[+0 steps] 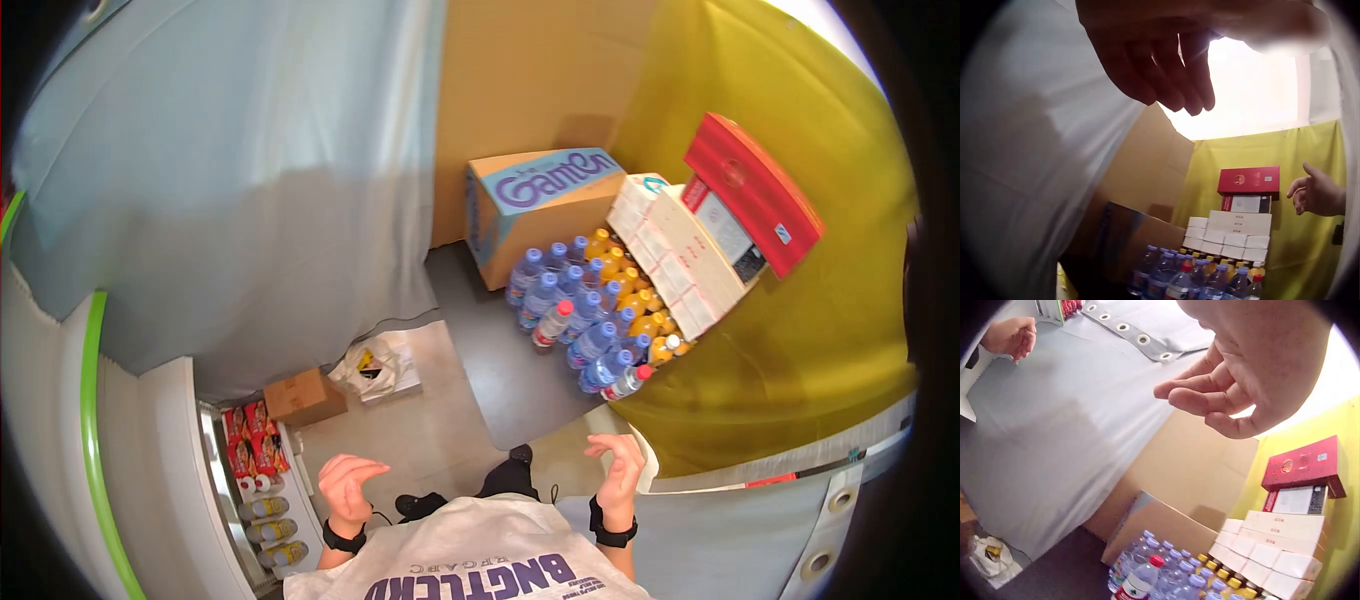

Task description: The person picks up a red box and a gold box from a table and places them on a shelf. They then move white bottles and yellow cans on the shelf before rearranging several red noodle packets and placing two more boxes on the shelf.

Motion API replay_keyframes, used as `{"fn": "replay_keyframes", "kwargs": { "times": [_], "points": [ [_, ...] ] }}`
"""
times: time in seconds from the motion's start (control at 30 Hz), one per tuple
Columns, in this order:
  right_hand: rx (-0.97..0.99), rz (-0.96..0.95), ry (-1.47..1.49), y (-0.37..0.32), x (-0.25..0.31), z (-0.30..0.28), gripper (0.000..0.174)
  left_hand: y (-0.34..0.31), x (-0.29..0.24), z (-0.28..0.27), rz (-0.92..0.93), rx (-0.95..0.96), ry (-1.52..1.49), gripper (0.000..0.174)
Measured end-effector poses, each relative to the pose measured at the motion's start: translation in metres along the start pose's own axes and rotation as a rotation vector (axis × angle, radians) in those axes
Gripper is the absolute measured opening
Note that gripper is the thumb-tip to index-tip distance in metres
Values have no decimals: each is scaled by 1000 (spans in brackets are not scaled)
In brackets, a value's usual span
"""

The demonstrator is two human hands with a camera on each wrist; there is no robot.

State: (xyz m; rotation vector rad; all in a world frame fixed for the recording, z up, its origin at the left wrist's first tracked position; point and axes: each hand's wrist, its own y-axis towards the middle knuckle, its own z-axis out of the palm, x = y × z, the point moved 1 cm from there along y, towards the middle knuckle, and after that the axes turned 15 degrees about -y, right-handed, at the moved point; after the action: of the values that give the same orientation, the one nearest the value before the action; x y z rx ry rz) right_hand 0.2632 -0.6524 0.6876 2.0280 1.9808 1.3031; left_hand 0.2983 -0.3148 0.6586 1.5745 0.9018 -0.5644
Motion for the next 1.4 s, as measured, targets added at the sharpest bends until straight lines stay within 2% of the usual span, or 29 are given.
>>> {"fn": "replay_keyframes", "kwargs": {
  "times": [0.2,0.43,0.57,0.7,0.77,0.8,0.9,0.93,1.0,1.07,1.13,1.17,1.2,1.27,1.3,1.33,1.4],
  "points": [
    [-14,29,-46,18,-78,-42,56,31,-15,107,98,52,-63,45],
    [-19,-34,-80,61,-162,-92,55,49,-17,234,76,124,-89,45],
    [2,27,-122,69,-208,-118,53,60,-22,293,86,195,-129,43],
    [43,37,-109,75,-234,-130,52,65,-32,324,3,264,-141,49],
    [53,39,-98,75,-242,-131,39,63,-31,334,-14,270,-139,45],
    [61,52,-89,73,-244,-130,39,62,-29,337,-17,269,-148,41],
    [143,131,-220,71,-251,-127,12,67,-27,340,-40,336,-94,37],
    [144,124,-217,72,-253,-126,12,70,-25,341,-41,362,-58,35],
    [172,196,-202,74,-259,-124,4,71,-19,343,-47,387,13,42],
    [240,191,-210,80,-269,-126,7,74,-19,349,-231,339,-40,55],
    [-14,129,-331,96,-274,-133,14,82,-21,352,-250,326,-84,57],
    [-86,294,-217,101,-283,-141,21,87,-23,353,-274,313,-131,60],
    [-243,368,-101,114,-289,-150,23,97,-26,354,-260,308,-134,60],
    [-462,349,63,142,-300,-178,32,128,-36,354,-207,363,-242,57],
    [-519,332,96,157,-306,-191,40,145,-43,354,-183,461,-247,56],
    [-567,346,203,174,-305,-203,45,164,-57,357,-168,452,-247,56],
    [-574,288,210,209,-301,-222,51,200,-93,371,32,716,-212,53]
  ]
}}
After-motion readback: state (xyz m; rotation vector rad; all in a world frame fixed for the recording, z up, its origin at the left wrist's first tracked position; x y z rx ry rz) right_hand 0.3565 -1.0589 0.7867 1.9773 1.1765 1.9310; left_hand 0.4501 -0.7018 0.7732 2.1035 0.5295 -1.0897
